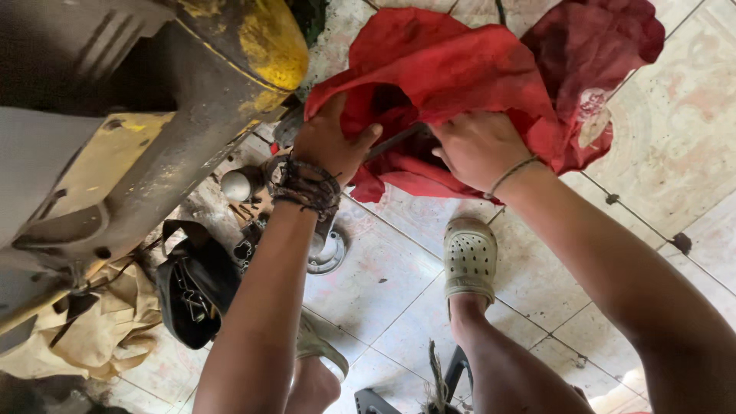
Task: The person sits on a low stool and sorts various metal parts from a red cloth bag onto the tiled floor. They handle a circular metal piece with slots, a cylindrical metal part, and other small metal components, placing them on the floor near a yellow machine.
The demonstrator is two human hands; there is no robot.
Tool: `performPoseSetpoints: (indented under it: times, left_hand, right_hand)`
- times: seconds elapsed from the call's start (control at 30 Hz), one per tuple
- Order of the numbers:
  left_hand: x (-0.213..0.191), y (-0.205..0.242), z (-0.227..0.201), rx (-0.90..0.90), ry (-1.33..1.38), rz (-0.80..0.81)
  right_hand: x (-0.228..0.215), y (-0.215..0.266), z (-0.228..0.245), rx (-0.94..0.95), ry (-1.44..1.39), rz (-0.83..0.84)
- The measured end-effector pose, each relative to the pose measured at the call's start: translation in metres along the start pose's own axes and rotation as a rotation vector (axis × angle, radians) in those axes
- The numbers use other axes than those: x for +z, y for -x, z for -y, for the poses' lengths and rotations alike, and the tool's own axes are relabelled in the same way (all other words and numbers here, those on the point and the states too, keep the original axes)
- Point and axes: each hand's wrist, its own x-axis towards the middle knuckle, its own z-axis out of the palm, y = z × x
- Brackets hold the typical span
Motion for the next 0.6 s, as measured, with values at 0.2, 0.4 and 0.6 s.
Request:
performPoseSetpoints:
  times: [0.2, 0.4, 0.6]
  left_hand:
    - [-0.023, 0.025, -0.001, -0.018, -0.011, -0.019]
    - [-0.043, 0.05, -0.028, 0.036, -0.147, -0.158]
    - [-0.051, 0.089, -0.055, 0.302, 0.035, -0.329]
  right_hand:
    - [0.1, -0.031, 0.004, 0.0, -0.168, -0.086]
    - [0.086, 0.06, -0.063, -0.042, 0.08, -0.528]
    - [-0.008, 0.117, -0.117, 0.17, -0.219, -0.935]
